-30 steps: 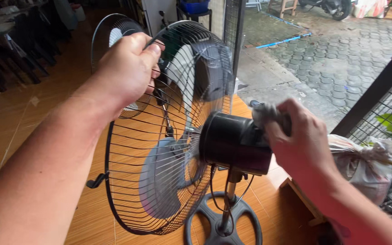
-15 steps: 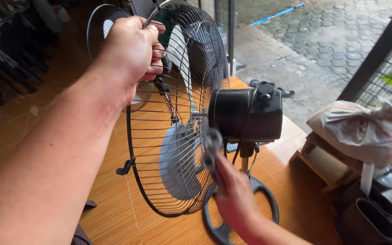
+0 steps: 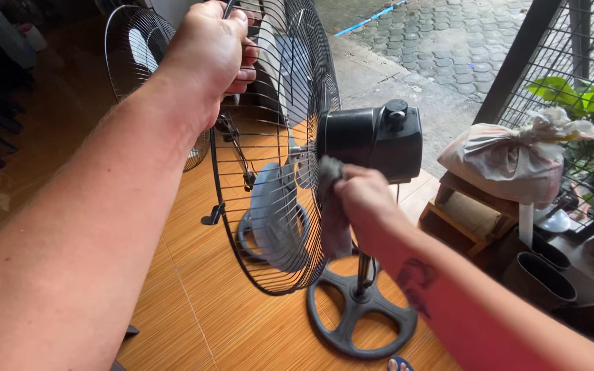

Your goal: The person wipes the exterior and interior of a standing electric fan using a cloth. They remove the front grille and fan blade, wipe each part, then reattach the blade and grille. The person repeats the process on a second fan, cleaning the grille and blade before reassembly.

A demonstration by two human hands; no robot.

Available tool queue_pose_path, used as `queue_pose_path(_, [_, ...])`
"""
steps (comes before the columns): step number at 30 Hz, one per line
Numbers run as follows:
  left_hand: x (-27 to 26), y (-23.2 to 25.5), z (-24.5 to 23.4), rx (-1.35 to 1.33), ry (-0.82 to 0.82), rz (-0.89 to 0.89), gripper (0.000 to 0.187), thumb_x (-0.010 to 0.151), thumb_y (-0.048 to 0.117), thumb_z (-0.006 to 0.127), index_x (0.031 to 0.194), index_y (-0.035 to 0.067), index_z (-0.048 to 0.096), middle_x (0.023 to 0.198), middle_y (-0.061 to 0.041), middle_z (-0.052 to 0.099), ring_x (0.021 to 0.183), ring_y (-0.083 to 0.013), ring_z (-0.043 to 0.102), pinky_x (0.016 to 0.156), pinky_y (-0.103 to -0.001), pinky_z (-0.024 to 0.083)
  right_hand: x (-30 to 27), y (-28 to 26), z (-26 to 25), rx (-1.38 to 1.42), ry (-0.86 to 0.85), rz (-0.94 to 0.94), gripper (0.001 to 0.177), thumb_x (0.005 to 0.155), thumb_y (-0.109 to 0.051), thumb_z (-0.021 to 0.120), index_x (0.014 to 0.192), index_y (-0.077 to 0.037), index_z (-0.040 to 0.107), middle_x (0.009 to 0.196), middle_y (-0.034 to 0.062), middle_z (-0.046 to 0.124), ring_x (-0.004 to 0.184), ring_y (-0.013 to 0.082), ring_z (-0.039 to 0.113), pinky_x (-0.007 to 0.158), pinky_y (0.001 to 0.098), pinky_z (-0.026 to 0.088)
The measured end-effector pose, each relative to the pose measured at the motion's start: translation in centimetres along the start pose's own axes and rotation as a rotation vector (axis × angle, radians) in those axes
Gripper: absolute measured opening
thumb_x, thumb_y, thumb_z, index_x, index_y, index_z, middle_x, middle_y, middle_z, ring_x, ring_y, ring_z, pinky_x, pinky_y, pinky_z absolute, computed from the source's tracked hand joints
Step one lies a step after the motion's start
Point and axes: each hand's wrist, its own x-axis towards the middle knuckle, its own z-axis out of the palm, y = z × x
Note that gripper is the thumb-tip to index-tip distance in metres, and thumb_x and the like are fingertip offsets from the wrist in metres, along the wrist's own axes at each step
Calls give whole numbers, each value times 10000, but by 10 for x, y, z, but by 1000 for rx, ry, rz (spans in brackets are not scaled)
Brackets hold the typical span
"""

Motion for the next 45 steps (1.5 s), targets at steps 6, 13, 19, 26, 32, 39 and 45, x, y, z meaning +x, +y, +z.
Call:
queue_pose_path(6, [8, -7, 4, 0, -38, 35, 260, 1075, 304, 441, 1119, 139, 637, 773, 54, 620, 608, -45, 600, 555, -234, 514, -15, -33, -14, 197, 274, -401, 316, 922, 90, 405, 1088, -49, 634, 877, 46, 669, 676, 135, 602, 586, 284, 512])
queue_pose_path(13, [12, -10, 4, -186, -71, 21, 201, 1074, 255, 461, 1018, 106, 585, 733, 13, 567, 542, -67, 510, 476, -236, 416, -20, 2, 10, -530, 280, -626, 339, 833, 103, 510, 1110, 1, 678, 905, 74, 718, 826, 113, 665, 750, 289, 531])
queue_pose_path(19, [5, -12, -3, -234, -109, 6, 242, 1060, 318, 488, 1092, 116, 617, 819, 10, 592, 616, -70, 549, 547, -223, 506, -23, -10, -22, 465, -57, -93, 247, 937, 7, 501, 1116, 34, 669, 952, 121, 703, 769, 166, 673, 707, 331, 570])
queue_pose_path(26, [-77, -33, 16, -274, -38, 232, 337, 1039, 404, 575, 1245, 139, 595, 1058, 31, 648, 959, -99, 627, 796, -284, 520, -40, -33, 36, 134, -100, -655, 448, 1056, -8, 525, 1503, 6, 510, 1376, 143, 583, 1190, 222, 540, 1007, 322, 452])
queue_pose_path(32, [-91, -58, 10, -328, -71, 252, 347, 1046, 351, 557, 1317, 137, 590, 1152, 24, 649, 1072, -107, 628, 869, -299, 546, -90, -14, 61, -381, 75, -859, 418, 1026, 5, 482, 1443, 1, 490, 1589, 253, 458, 1526, 409, 431, 1195, 409, 400])
queue_pose_path(39, [-86, -50, 11, -718, -263, 131, 295, 1078, 234, 512, 1338, 102, 562, 1153, -52, 643, 1054, -153, 631, 907, -335, 578, -119, -22, 65, -666, 40, -1051, 362, 1034, -24, 524, 1393, 16, 542, 1603, 307, 397, 1550, 512, 324, 1269, 499, 305])
queue_pose_path(45, [-78, -47, 21, -894, -346, 73, 284, 1079, 212, 478, 1315, 79, 562, 1146, -120, 686, 995, -196, 678, 889, -340, 596, -82, -21, 65, -683, 190, -1072, 370, 1043, -98, 602, 1384, 44, 583, 1571, 339, 403, 1495, 513, 381, 1224, 482, 344])
